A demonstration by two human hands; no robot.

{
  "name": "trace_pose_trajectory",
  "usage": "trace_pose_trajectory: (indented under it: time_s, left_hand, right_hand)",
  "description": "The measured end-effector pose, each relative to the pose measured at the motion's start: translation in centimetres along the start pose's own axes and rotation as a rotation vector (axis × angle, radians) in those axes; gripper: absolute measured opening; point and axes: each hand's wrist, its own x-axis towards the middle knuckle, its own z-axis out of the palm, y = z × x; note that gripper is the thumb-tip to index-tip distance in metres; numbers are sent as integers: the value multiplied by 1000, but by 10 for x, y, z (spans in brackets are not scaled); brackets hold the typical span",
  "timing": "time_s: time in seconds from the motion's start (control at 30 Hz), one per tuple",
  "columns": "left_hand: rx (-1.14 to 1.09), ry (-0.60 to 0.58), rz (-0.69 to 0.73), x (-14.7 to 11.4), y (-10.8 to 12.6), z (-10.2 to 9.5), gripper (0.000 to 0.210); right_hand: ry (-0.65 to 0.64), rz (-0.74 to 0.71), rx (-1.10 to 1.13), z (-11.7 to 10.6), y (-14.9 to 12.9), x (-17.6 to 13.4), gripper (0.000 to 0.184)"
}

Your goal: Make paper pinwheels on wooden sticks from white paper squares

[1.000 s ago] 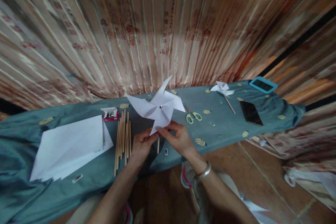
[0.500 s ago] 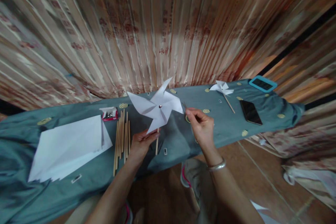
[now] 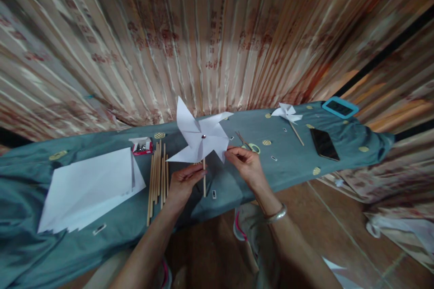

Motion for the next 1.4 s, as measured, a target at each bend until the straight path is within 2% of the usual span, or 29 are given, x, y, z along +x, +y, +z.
trace_pose_trajectory:
  time_s: [0.17, 0.27, 0.37, 0.53, 0.6, 0.67, 0.73, 0.9, 1.03, 1.17, 1.3, 1.4]
  left_hand:
    - [7, 19, 23, -1, 0, -1, 35]
    - [6, 20, 35, 0, 0, -2, 35]
    - [-3, 8, 46, 1, 0, -2, 33]
    - [13, -21, 100, 2, -3, -4, 31]
    - [-12, 1, 94, 2, -3, -4, 30]
    - [-66, 29, 67, 2, -3, -4, 31]
    - [-135, 43, 36, 2, -1, -2, 33]
    - [-235, 18, -26, 1, 3, 3, 38]
    - [-251, -5, -29, -1, 4, 5, 41]
    - [-238, -24, -13, -2, 5, 4, 48]
    - [-183, -30, -11, -4, 6, -1, 53]
    - [-163, -40, -16, -5, 6, -2, 54]
  right_hand:
    - [-114, 110, 139, 17, -2, -9, 25]
    - [-142, 104, 142, 22, 0, -12, 24]
    - [-191, 8, 25, 26, 0, -16, 21]
    - [-235, -242, -350, 30, -6, -28, 22]
    - [-246, -276, -443, 31, -9, -31, 20]
    - [-280, -232, -494, 30, -9, -34, 15]
    - [-331, -141, -494, 29, -7, -36, 19]
    - [-393, -10, -346, 33, 6, -42, 18]
    - [-377, 10, -284, 34, 15, -42, 18]
    - [-305, 24, -230, 25, 19, -33, 22]
    - [-188, 20, -224, 1, 18, -6, 31]
    - [-106, 24, -341, -27, 16, 23, 38]
